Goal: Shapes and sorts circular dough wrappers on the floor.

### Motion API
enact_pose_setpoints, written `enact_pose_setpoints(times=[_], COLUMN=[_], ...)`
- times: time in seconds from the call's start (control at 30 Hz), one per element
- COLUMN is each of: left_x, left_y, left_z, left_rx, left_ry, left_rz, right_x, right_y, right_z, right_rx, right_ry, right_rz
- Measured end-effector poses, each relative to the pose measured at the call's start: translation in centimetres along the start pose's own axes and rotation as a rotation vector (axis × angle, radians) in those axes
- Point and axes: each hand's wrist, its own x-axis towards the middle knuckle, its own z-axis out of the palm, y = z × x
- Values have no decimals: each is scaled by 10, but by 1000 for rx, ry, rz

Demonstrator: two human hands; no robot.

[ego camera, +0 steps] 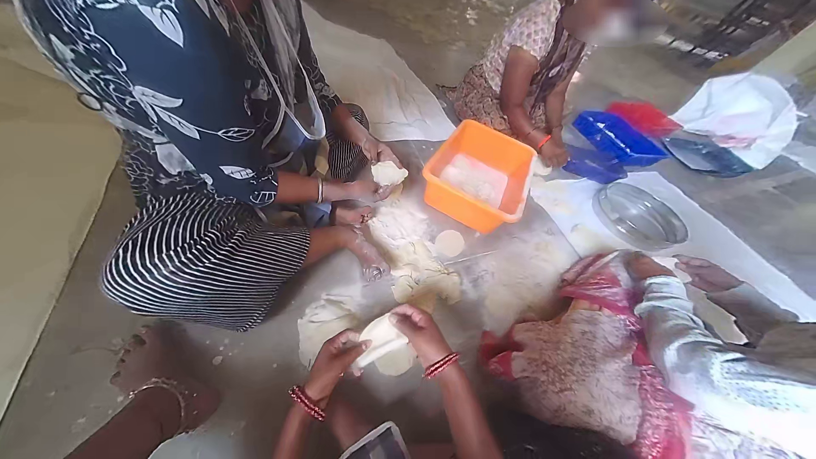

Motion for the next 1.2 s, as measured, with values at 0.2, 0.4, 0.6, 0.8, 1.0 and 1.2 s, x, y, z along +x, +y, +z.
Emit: enact_pose_setpoints(times=[0.2, 0.4, 0.6, 0.8, 1.0, 1.2], left_x=[2, 2, 4, 3, 2, 0], left_y=[2, 8, 6, 6, 6, 8], left_z=[-11, -15, -13, -14, -16, -21], left_rx=[-70, -116, -137, -130, -123, -134], left_ry=[322, 413, 407, 403, 423, 459], left_rz=[-89, -98, -91, -81, -69, -55], right_x=[-1, -8, -20, -28, -30, -23], right_y=[7, 73, 81, 74, 71, 78], right_z=[-7, 4, 11, 14, 17, 7], right_rx=[-652, -997, -1036, -1134, -1097, -764], right_ry=[-70, -374, -233, -237, -173, 231], right_rz=[-308, -19, -2, 98, 100, 145])
